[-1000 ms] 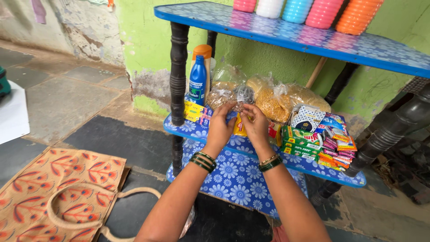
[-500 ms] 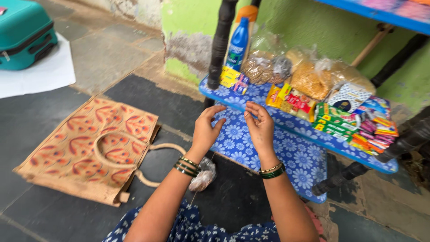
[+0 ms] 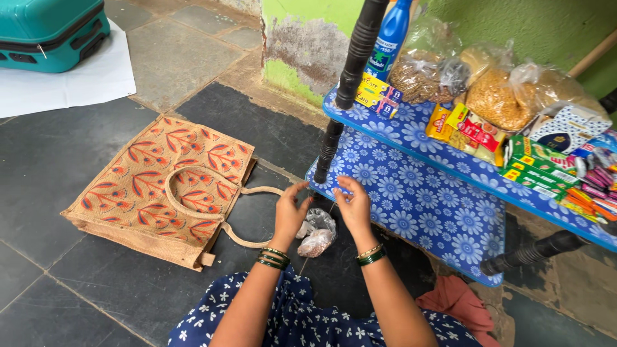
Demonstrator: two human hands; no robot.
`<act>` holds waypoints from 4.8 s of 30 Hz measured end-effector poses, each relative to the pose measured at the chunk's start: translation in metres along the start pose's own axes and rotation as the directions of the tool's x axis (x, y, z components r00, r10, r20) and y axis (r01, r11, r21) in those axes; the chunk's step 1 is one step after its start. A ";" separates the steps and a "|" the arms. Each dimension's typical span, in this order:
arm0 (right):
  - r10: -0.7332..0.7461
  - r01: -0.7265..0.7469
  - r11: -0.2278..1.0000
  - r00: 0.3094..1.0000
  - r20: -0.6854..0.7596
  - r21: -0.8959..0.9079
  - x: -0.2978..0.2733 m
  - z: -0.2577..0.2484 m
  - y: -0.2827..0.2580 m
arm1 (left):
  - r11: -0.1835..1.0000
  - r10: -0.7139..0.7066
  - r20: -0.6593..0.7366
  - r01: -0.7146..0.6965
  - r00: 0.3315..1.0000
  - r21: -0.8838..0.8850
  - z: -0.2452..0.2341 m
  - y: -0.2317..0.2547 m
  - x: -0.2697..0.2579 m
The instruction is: The person sits on the floor and repeatedly picks up small plastic bags containing grains or legumes. They open the bags, adjust the contents, and tie the tops securely by hand. The sealed bags are then placed onto a nearby blue tiered shelf.
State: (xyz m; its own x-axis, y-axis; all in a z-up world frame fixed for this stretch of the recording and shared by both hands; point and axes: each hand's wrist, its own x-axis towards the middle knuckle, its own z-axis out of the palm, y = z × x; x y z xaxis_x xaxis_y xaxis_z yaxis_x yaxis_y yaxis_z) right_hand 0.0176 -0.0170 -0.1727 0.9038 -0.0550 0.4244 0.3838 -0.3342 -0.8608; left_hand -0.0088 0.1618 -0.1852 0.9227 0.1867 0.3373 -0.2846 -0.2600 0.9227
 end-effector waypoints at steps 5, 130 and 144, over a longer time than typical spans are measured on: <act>0.044 -0.022 0.975 0.995 0.094 -0.220 -0.025 0.019 0.049 | 0.983 0.032 0.020 -0.036 0.999 0.180 0.017 -0.076 -0.007; 0.234 -0.222 0.779 0.971 0.057 0.587 -0.069 -0.192 -0.033 | 0.978 0.051 0.091 -0.031 0.995 -0.204 0.129 0.160 -0.083; -0.186 0.168 0.979 0.967 -0.176 -0.113 -0.089 -0.197 -0.128 | 0.808 0.029 0.047 0.004 0.998 -0.589 0.139 0.146 -0.103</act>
State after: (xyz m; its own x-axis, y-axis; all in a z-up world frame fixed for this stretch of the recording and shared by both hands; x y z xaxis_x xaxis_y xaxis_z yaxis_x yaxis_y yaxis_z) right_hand -0.1493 -0.1547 -0.0450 0.7687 -0.1567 0.6201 0.5065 -0.4430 -0.7397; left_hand -0.1095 -0.0274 -0.1108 0.9253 0.1343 0.3547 -0.3792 0.3485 0.8572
